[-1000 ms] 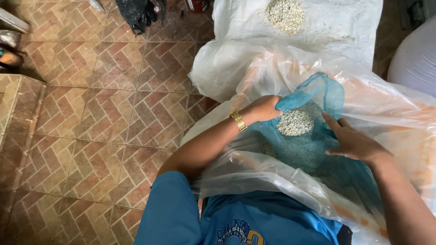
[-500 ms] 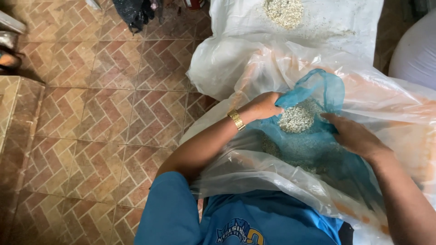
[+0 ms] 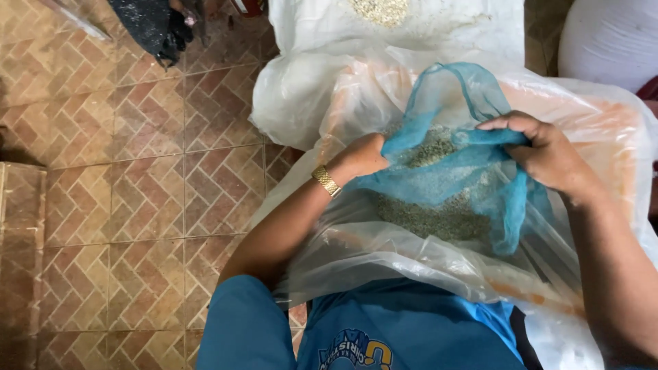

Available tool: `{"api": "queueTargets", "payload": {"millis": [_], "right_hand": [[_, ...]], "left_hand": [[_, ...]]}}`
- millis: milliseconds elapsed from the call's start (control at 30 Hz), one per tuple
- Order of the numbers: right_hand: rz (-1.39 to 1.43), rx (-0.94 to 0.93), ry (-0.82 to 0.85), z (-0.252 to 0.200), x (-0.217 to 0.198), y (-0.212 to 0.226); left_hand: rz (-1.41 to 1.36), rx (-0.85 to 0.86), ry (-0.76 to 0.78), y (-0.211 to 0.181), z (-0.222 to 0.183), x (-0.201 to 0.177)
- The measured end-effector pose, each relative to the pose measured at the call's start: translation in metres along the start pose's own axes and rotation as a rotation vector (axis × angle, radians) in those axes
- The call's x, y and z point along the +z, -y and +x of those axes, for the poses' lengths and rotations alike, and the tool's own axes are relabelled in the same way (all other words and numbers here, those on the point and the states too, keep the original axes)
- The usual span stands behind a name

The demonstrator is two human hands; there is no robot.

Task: Sifting grains using a blue mesh net over a plastic-lined container to separate or clean them.

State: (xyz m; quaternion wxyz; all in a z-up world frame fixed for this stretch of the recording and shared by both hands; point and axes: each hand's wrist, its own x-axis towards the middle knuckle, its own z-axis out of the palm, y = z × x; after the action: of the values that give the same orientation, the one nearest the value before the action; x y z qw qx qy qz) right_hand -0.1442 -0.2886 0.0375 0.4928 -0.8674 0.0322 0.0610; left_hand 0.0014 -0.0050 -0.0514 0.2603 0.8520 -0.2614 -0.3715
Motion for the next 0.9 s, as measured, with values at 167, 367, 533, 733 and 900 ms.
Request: {"api": "queueTargets", "payload": {"millis": [167, 367, 533, 733, 900], "right_hand": [[0.121, -0.083, -0.044, -0.011, -0.005, 0.027], [0.398, -0.125, -0.133, -0.014, -0.006, -0.007], [0.524, -0.143, -0.181, -0.015, -0.010, -0.016], [-0.031, 0.108, -0.029, -0.004, -0.013, 0.018], [-0.151, 0.335, 0.161, 0.014, -0.003, -0.034]], "left_hand": [[0.051, -0.025, -0.021, 0.009, 0.007, 0.002], [-0.185, -0.035, 0.006, -0.017, -0.015, -0.011], [-0.430, -0.059, 0.025, -0.021, -0.016, -0.011], [-0.741, 0.013, 0.075, -0.027, -0.018, -0.015], [-0.879, 0.154, 0.116, -0.023, -0.021, -0.020]]}}
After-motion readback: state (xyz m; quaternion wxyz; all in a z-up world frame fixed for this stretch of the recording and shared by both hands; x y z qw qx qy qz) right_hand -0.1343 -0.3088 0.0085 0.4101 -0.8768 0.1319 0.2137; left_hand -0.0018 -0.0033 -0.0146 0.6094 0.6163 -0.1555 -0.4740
